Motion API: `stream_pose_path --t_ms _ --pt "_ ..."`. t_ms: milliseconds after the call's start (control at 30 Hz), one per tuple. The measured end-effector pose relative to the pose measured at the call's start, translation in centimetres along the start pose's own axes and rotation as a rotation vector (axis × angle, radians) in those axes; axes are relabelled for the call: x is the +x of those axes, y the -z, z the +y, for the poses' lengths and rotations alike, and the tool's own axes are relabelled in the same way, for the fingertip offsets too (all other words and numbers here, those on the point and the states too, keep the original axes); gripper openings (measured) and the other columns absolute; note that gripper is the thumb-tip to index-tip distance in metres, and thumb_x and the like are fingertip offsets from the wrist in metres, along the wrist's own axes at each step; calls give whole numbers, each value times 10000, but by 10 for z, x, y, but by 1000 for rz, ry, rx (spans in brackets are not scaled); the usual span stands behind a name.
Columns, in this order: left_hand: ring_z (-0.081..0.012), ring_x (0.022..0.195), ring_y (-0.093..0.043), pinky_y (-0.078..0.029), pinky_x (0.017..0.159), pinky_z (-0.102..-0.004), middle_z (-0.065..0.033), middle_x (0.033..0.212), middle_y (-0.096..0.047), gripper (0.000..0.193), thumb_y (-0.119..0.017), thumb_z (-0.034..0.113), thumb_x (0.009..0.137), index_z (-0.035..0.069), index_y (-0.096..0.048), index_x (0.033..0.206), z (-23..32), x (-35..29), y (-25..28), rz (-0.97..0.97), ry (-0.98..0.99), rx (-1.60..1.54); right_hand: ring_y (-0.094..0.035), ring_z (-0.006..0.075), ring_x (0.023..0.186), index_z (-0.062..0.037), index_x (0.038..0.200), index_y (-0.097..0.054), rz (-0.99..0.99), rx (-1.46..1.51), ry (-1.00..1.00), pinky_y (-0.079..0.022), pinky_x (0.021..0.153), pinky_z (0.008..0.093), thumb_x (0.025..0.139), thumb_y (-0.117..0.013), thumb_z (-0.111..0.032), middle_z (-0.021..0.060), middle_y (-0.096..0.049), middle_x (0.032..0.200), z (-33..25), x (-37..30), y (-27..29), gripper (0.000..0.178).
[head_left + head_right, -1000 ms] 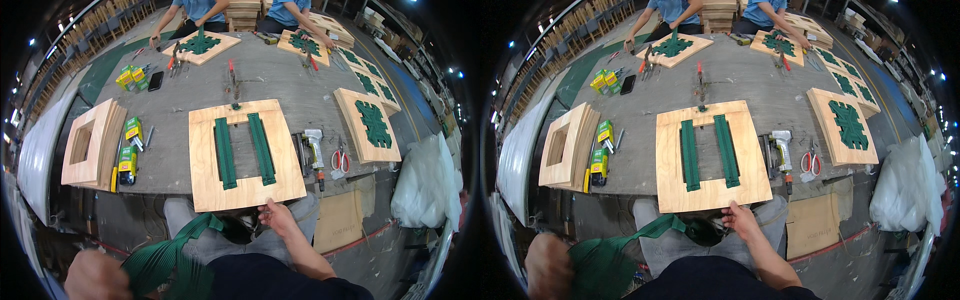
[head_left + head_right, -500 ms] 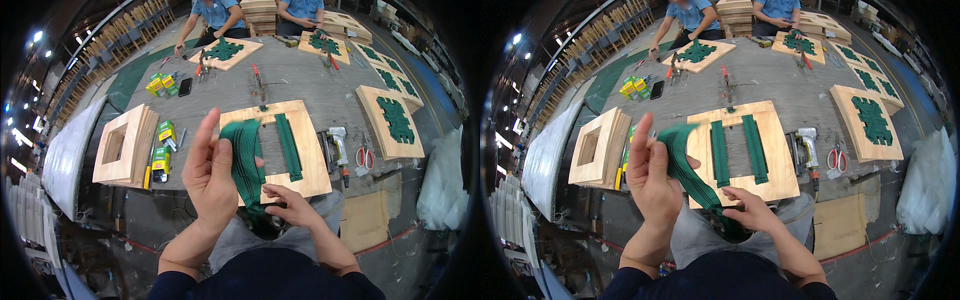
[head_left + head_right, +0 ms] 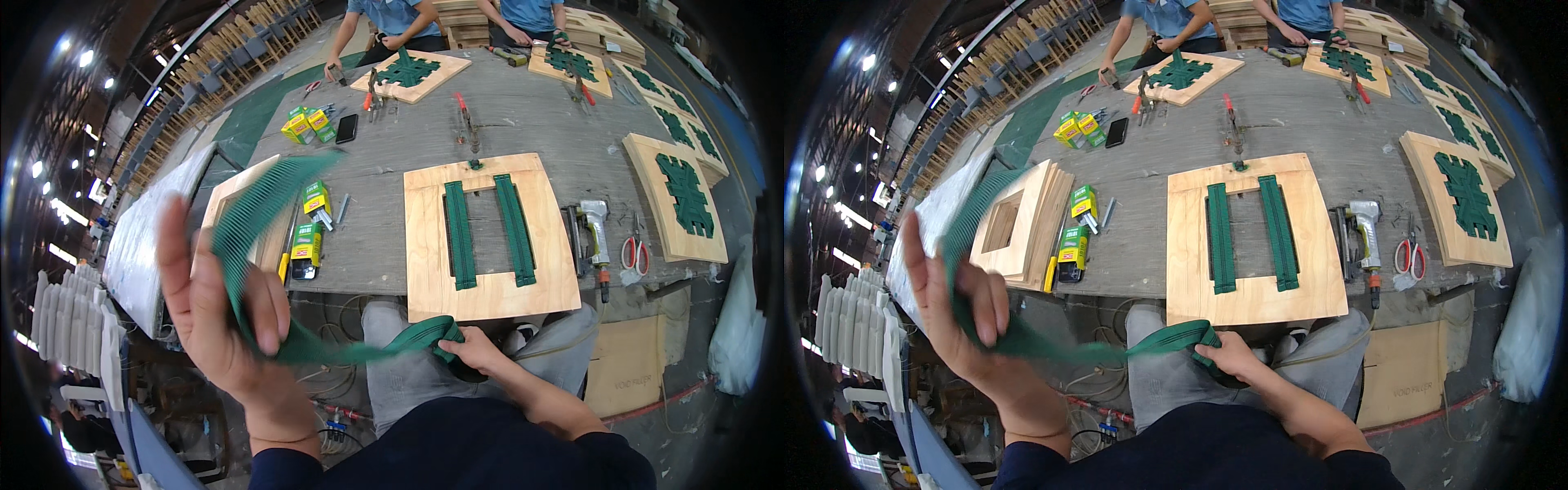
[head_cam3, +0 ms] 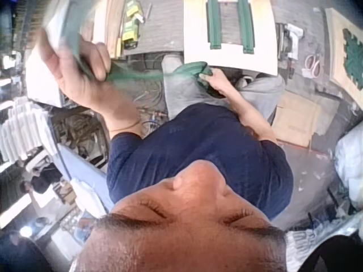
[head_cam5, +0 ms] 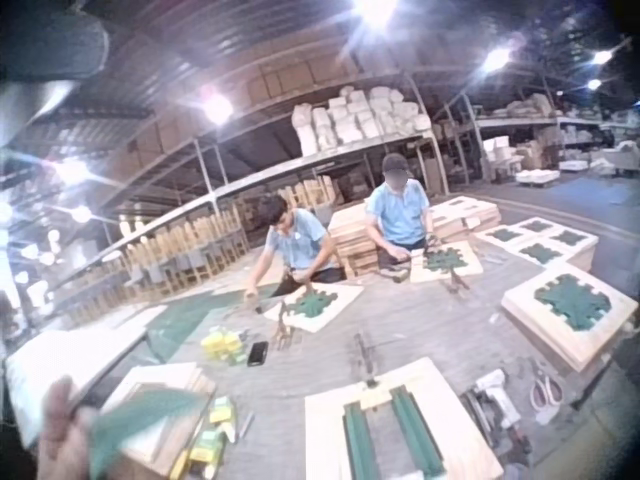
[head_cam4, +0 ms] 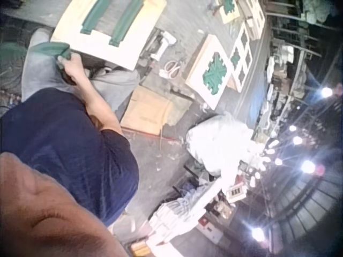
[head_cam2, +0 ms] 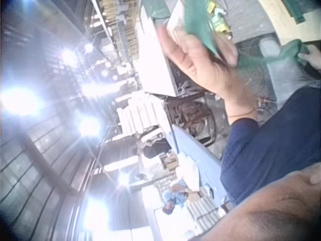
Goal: The person assembles a wooden frame by attaching green plastic strips to a square wooden board. They use a nail gun to secure the strips in a grid pattern and scissors to trim excess material. The person works on one frame at a time, completing the assembly before moving to the next.
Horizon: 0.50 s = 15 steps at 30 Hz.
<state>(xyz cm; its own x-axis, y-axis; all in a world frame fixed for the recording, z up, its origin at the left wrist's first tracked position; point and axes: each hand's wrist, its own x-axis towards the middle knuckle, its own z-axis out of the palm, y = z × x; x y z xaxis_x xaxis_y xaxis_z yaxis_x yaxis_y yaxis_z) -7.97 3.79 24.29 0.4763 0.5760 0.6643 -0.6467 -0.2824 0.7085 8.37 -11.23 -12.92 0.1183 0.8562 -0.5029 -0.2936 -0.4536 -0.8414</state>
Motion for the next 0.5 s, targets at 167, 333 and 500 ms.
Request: stream_pose_path --t_ms 167,333,500 --pt "-286 985 -741 -575 861 -386 -142 1144 -756 392 -676 103 952 117 -678 1343 -25 -43 52 -1136 972 460 -700 118 923 -26 1282 -667 -121 497 -11 -588 829 297 958 -739 -90 41 -732 1046 -43 -35 20 338" --pt "-335 1240 -642 -524 1011 -413 -194 1430 -600 575 -621 385 1025 102 -509 1512 -90 -146 63 -1311 1028 776 -678 95 1021 -18 1377 -595 -300 460 212 -570 864 270 959 -711 -28 38 -709 1194 -97 -63 30 434" --pt "-352 1358 -553 -452 1125 -510 -168 1490 -550 627 -533 461 1067 52 -437 1533 -159 -182 39 90 1242 -590 -603 91 899 -13 1160 -673 -416 -117 314 -502 819 304 961 -743 -168 15 -700 967 -96 -87 12 262"
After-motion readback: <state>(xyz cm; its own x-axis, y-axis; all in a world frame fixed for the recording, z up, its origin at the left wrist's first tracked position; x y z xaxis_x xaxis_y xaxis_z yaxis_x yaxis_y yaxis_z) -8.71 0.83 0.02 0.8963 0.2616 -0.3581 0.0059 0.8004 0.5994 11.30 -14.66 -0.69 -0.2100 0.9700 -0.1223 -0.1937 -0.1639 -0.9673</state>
